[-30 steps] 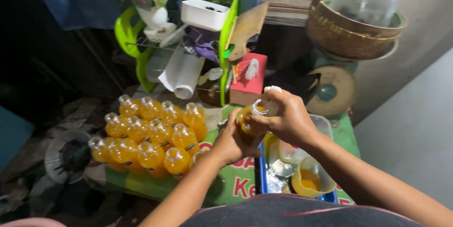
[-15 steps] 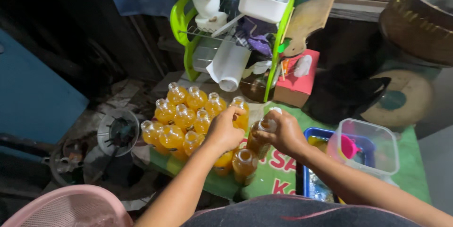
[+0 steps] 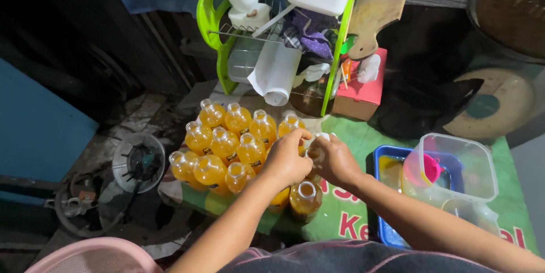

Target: The person pours an orange liquid from a large container into a measuring jug, then uses a pink funnel to transfer the liquid into small plastic bottles. After filling a bottle, they screw on a cap, wipe the bottle with a cloth, and place it with other filled bottles on the table.

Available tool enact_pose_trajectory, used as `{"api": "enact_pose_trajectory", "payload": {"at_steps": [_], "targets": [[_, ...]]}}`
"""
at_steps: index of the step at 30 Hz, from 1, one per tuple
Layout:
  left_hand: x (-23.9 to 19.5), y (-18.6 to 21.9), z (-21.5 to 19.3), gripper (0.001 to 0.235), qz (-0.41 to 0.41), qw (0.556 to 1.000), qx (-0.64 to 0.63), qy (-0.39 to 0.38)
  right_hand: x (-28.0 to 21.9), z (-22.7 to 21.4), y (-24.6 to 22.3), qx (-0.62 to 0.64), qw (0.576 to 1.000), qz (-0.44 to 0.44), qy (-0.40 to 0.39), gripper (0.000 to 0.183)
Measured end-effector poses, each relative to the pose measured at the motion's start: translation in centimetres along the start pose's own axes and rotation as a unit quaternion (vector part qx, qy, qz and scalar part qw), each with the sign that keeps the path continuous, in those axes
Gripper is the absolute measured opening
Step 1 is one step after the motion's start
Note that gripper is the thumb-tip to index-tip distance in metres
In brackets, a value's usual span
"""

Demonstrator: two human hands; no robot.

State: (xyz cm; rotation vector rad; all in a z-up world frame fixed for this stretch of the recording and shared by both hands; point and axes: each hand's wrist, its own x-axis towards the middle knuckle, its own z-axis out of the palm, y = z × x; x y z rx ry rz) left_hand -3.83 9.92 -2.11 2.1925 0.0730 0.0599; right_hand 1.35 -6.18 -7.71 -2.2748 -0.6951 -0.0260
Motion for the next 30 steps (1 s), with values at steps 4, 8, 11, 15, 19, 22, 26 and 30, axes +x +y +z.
{"api": "enact_pose_trajectory", "payload": {"at_steps": [4,8,11,15,19,22,26,30], "targets": [[0.3,0.4,-0.1,0.046,-0.022,1.000,0.005,-0.022,1.2,-0.5,0.5,-0.023,0.998,-0.023,-0.062,0.038],[0.5,0.5,0.0,0.048,-0.020,0.999,-0.010,-0.031,2.2,-2.1,2.3,-0.015,0.983,0.045,-0.179,0.062],[0.8,-0.1,-0.1,0.048,0.001,1.000,-0.006,-0.027,2.7,-4.0,5.6,0.250,0.921,0.196,-0.226,0.058],[1.1,-1.1,-0.2,0.048,0.036,0.999,-0.009,-0.020,3.9,-2.2,11.1,0.238,0.903,0.346,-0.095,0.061],[1.2,-1.4,-0.4,0.048,0.050,0.998,-0.016,-0.018,4.4,3.0,15.9,0.129,0.927,0.328,-0.124,0.051],[1.1,-1.5,-1.0,0.045,0.073,0.997,-0.027,-0.005,4.1,7.2,18.0,0.038,0.940,0.285,-0.184,0.044],[1.2,-1.3,-1.1,0.043,0.080,0.996,-0.044,0.017,2.0,10.3,18.8,-0.076,0.945,0.267,-0.173,0.035],[1.7,-0.1,0.2,0.039,0.084,0.991,-0.102,0.023,1.2,6.1,16.8,0.002,0.945,0.317,-0.078,0.029]]}}
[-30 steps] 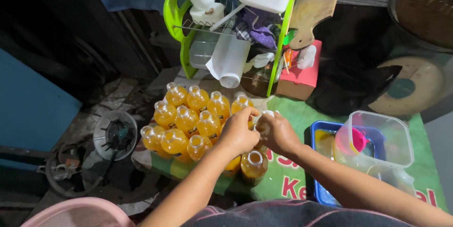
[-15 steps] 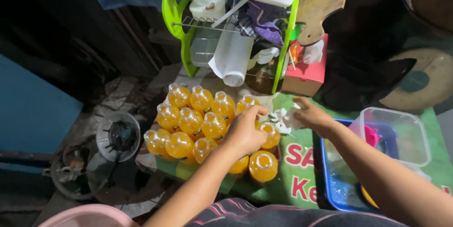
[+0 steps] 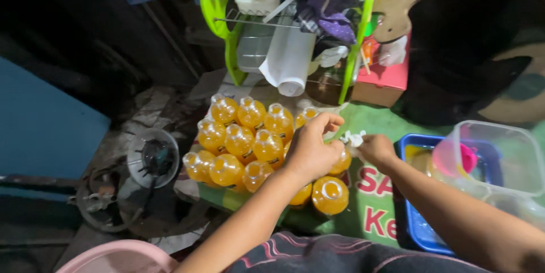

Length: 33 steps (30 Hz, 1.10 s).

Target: The person pours an orange liquid from a large container into a measuring jug, then uses a pink funnel to transfer the liquid into small plastic bottles. After filling a bottle, they screw on a cap, wipe the bottle with a cloth, and place it with other filled bottles on the table.

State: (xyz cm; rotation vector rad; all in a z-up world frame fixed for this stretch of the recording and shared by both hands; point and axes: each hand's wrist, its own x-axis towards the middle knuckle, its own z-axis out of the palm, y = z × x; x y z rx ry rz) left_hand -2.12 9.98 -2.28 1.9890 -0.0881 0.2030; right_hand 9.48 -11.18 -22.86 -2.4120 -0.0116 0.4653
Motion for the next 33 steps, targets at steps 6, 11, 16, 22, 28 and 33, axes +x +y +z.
{"api": "enact_pose_trajectory", "payload": {"at_steps": [6,11,16,22,28,33], "targets": [[1.6,2.9,5.0,0.056,-0.118,0.969,-0.217,0.017,-9.3,-12.0,-6.9,0.547,0.829,0.018,-0.116,0.039],[1.7,4.9,10.4,0.038,-0.196,0.882,-0.428,-0.009,-17.1,-14.0,-10.8,0.548,0.833,-0.049,-0.059,0.034],[0.5,6.6,14.6,0.026,-0.227,0.861,-0.453,0.046,-22.1,-14.9,-9.8,0.194,0.949,-0.130,0.210,0.033],[-0.8,8.9,18.0,0.021,-0.213,0.888,-0.406,0.023,-25.1,-17.8,-7.1,0.177,0.928,-0.136,0.297,0.050],[-2.6,10.4,19.5,0.026,-0.236,0.873,-0.426,-0.041,-27.3,-19.8,-4.4,0.198,0.926,-0.137,0.291,0.016],[-3.8,11.5,18.9,0.019,-0.260,0.883,-0.388,-0.051,-28.4,-21.2,-2.3,0.250,0.943,-0.075,0.208,0.013]]}}
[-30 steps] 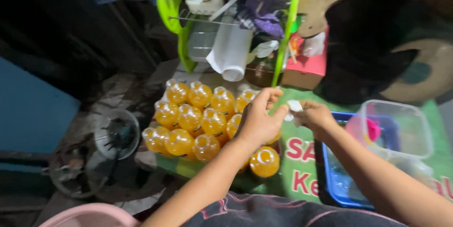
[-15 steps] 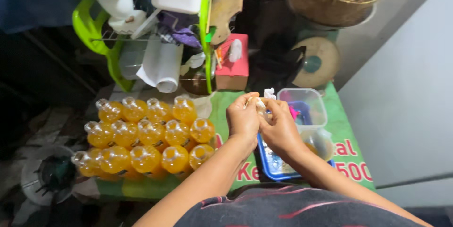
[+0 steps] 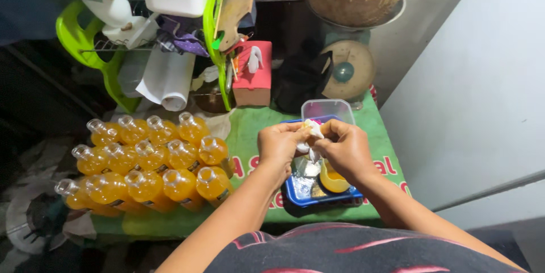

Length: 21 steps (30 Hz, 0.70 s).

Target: The person pours an orange liquid from a large container into a measuring jug, then uses a pink funnel to transfer the liquid into small plastic bottles. After filling a bottle, they screw on a cap, wipe the bottle with a cloth, and place it with other filled bottles on the table.

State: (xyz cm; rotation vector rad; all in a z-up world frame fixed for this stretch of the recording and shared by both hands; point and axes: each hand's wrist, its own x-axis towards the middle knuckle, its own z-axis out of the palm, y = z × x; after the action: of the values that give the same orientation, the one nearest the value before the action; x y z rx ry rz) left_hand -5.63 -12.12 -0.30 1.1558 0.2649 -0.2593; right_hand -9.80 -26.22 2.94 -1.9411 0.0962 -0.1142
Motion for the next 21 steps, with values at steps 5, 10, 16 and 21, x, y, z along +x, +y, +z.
{"api": "enact_pose_trajectory", "payload": {"at_steps": [5,10,16,21], "targets": [[-0.8,-0.1,1.3,0.026,-0.016,1.000,-0.006,-0.019,0.5,-2.4,1.0,0.184,0.976,0.094,-0.073,0.019],[-0.5,-2.7,2.1,0.031,-0.019,0.988,-0.097,-0.121,0.8,-2.9,2.7,0.225,0.968,0.074,-0.077,0.021],[0.5,-2.9,-1.1,0.030,-0.017,0.997,-0.056,0.047,2.3,-6.3,9.9,0.077,0.978,0.182,0.075,0.025],[-0.7,-1.4,-2.0,0.013,-0.079,0.990,-0.065,0.102,1.6,-9.3,24.9,-0.120,0.930,0.299,0.176,0.021]]}}
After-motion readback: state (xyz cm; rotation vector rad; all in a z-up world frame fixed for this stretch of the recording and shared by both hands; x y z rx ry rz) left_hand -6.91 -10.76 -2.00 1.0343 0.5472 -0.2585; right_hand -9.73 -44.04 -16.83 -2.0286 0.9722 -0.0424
